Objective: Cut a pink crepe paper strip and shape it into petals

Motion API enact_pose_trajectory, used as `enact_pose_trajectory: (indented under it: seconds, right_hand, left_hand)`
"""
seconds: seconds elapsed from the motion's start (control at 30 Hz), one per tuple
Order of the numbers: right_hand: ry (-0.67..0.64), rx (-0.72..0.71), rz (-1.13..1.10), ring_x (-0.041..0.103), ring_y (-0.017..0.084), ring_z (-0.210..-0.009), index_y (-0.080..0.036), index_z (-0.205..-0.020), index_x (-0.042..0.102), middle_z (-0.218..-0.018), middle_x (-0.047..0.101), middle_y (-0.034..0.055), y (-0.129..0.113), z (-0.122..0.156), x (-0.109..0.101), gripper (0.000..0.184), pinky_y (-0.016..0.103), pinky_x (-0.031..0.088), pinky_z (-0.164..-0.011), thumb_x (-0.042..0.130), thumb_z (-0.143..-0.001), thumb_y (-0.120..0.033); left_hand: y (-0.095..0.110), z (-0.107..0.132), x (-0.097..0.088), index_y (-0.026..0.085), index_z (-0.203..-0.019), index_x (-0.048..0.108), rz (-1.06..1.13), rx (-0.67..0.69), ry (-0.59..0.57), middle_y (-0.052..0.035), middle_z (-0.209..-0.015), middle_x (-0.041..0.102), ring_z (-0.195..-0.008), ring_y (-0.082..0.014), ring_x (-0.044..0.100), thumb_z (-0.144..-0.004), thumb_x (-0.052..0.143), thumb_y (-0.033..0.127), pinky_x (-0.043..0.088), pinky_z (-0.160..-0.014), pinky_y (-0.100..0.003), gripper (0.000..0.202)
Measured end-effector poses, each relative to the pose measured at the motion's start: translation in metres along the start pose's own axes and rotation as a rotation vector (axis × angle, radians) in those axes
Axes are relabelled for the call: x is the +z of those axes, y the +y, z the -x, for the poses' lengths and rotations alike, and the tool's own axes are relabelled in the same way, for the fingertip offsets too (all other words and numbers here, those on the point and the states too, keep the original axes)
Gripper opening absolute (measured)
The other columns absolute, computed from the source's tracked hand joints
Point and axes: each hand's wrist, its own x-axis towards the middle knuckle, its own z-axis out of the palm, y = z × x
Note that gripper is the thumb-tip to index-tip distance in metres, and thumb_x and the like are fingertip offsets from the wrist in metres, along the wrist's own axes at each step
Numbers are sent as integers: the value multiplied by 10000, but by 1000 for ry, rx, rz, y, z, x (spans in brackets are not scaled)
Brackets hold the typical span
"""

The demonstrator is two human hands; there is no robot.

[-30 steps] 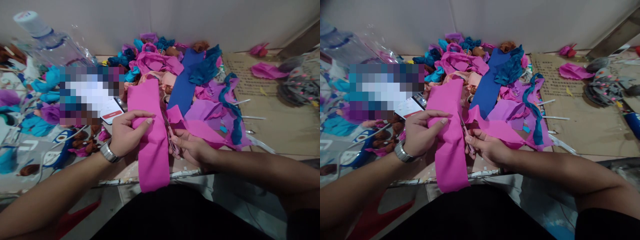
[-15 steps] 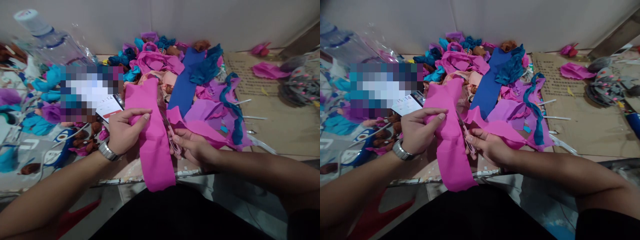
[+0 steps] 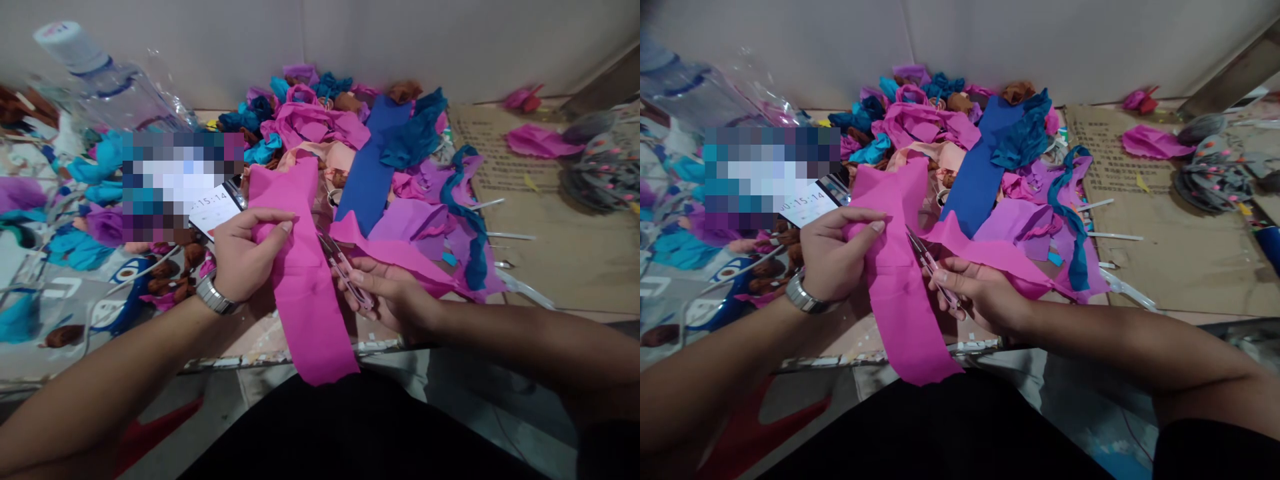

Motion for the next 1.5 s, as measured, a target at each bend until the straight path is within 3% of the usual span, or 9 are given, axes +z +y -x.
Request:
enact_pose_trajectory:
  seconds: [0.83,1.13,1.33,1.5]
  right_hand:
    - [-19,-4,-15,492,60,-561,-139,-1037,767,-859,646,17,3,-1,-6,320,203,223,-398,850,-832,-370]
    - [5,-10,5,450,62,-575,-144,-1043,761,-864,635,16,1,-1,-4,308,218,204,-423,836,-844,-366]
    - [-5,13,18,469,66,-595,-144,-1023,744,-887,630,20,5,-3,-6,339,223,230,-435,850,-829,-402]
    - [-43,4,91,500,108,-613,-145,-928,728,-731,596,20,8,-4,-7,331,238,299,-465,788,-887,-468]
  left_hand:
    - [-3,-4,-1,276,-914,825,48,2,6,-32,-940,816,-891,-202,763,-856,781,211,624,-849,-384,97]
    - [-1,-5,0,258,-913,836,4,5,8,-22,-922,823,-866,-186,762,-845,787,235,629,-808,-342,87]
    - [-4,-2,0,242,-910,833,33,26,-3,-24,-916,820,-867,-183,764,-845,783,235,622,-818,-326,83]
    - [-4,-1,-1,266,-956,823,35,69,-55,-24,-954,817,-900,-204,767,-861,805,285,623,-859,-366,99]
